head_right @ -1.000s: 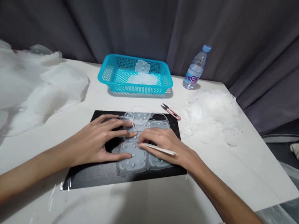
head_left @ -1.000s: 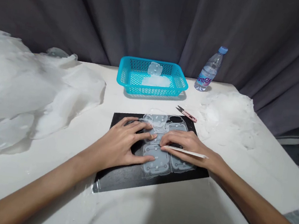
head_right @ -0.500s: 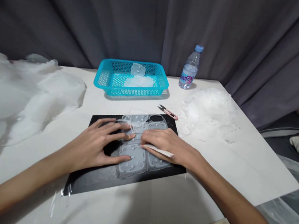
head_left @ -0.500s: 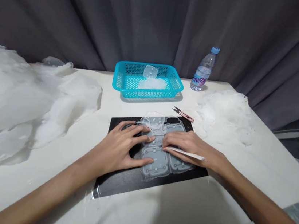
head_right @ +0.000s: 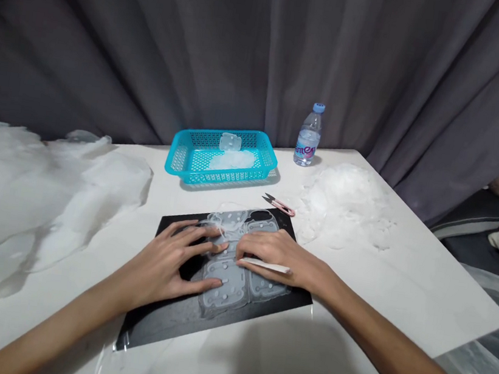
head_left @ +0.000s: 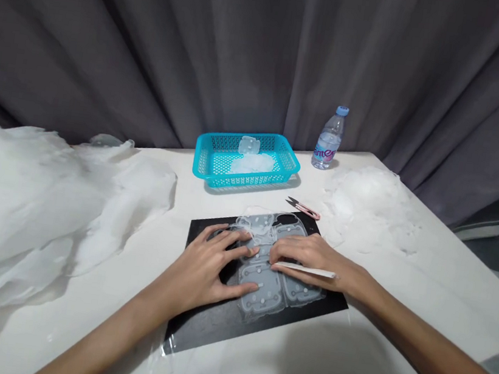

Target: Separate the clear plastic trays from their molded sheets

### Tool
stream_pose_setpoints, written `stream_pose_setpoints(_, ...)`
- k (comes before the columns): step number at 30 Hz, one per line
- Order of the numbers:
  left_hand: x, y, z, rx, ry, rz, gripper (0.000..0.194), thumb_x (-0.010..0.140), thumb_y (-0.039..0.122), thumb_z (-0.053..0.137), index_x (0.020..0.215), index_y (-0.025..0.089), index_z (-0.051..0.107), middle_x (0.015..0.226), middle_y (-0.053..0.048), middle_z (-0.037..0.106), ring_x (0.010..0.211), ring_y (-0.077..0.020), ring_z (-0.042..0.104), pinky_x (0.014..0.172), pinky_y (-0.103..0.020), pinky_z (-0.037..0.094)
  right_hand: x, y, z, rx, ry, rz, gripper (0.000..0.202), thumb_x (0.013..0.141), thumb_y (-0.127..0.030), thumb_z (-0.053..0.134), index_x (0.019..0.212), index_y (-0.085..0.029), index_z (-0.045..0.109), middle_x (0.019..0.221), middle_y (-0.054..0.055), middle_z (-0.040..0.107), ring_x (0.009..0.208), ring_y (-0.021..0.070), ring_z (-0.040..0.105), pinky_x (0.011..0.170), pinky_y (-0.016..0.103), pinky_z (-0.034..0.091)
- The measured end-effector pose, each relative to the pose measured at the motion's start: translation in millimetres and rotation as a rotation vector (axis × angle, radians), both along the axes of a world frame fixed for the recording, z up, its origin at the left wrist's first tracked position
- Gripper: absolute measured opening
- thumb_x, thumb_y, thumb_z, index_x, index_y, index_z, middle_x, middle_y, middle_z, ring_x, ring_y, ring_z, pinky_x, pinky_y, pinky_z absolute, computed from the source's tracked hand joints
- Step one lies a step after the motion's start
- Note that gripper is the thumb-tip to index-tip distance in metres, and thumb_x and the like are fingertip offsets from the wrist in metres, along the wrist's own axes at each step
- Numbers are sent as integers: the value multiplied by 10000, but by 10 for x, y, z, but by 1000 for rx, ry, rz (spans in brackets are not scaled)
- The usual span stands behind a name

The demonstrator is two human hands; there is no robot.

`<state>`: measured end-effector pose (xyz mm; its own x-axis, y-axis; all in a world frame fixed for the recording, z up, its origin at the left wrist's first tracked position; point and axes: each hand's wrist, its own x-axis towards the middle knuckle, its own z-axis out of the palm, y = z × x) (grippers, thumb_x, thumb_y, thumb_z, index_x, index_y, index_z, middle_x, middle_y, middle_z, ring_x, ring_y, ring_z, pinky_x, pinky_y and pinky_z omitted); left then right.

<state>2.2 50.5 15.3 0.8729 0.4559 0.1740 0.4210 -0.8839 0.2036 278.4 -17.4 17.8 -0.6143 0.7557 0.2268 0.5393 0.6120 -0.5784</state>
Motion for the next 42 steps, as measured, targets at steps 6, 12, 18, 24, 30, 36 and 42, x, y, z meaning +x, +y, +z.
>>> stream_pose_setpoints(6,-4,-10,-14,13,5,1,613,933,694,647,1341,242,713,1432,-108,667,1309,-337,641,1177,-554,378,-39,-11,-27,18,1,11,211,1109,-341,506,1106,-200,663,1097,74,743,1019,205,699,876,313,517)
stream_pose_setpoints(12,-5,-15,-24,15,10,0,614,942,720,611,1327,252,714,1451,-99,662,1328,-333,628,1190,-548,359,-84,8,-101,88,-25,26,208,1111,-327,498,1093,-190,654,1057,75,734,994,211,689,890,335,513)
stream_pose_setpoints(18,-1,-27,-29,-10,22,9,634,941,736,598,1347,260,702,1464,-96,653,1346,-330,616,1196,-547,357,-65,-17,-86,65,-36,7,199,1113,-318,490,1064,-200,643,1060,66,732,993,204,687,860,328,512)
stream_pose_setpoints(24,-11,-30,-27,-16,25,16,640,941,736,599,1367,267,696,1487,-93,637,1358,-340,608,1202,-564,353,-12,-28,-64,30,-56,4,189,1116,-309,480,1058,-208,630,1061,57,719,993,195,680,850,316,505)
stream_pose_setpoints(30,4,-23,15,-23,44,19,644,934,730,616,1359,252,700,1471,-101,650,1355,-339,610,1192,-565,368,-27,-14,-90,84,-70,23,216,1116,-339,488,1058,-200,643,1040,59,722,979,192,677,839,306,497)
stream_pose_setpoints(36,6,-19,16,-30,43,9,653,921,738,628,1353,253,695,1462,-102,647,1344,-330,617,1204,-553,354,-137,16,-259,361,-116,-11,239,1121,-332,479,1025,-187,642,985,52,732,882,177,685,761,290,489)
stream_pose_setpoints(42,-13,-24,-46,-103,19,33,617,927,703,654,1372,276,652,1516,-88,606,1389,-347,561,1179,-540,381,-244,49,-400,544,-137,-92,288,1115,-376,492,1249,-167,637,1117,82,763,985,199,733,857,309,556)
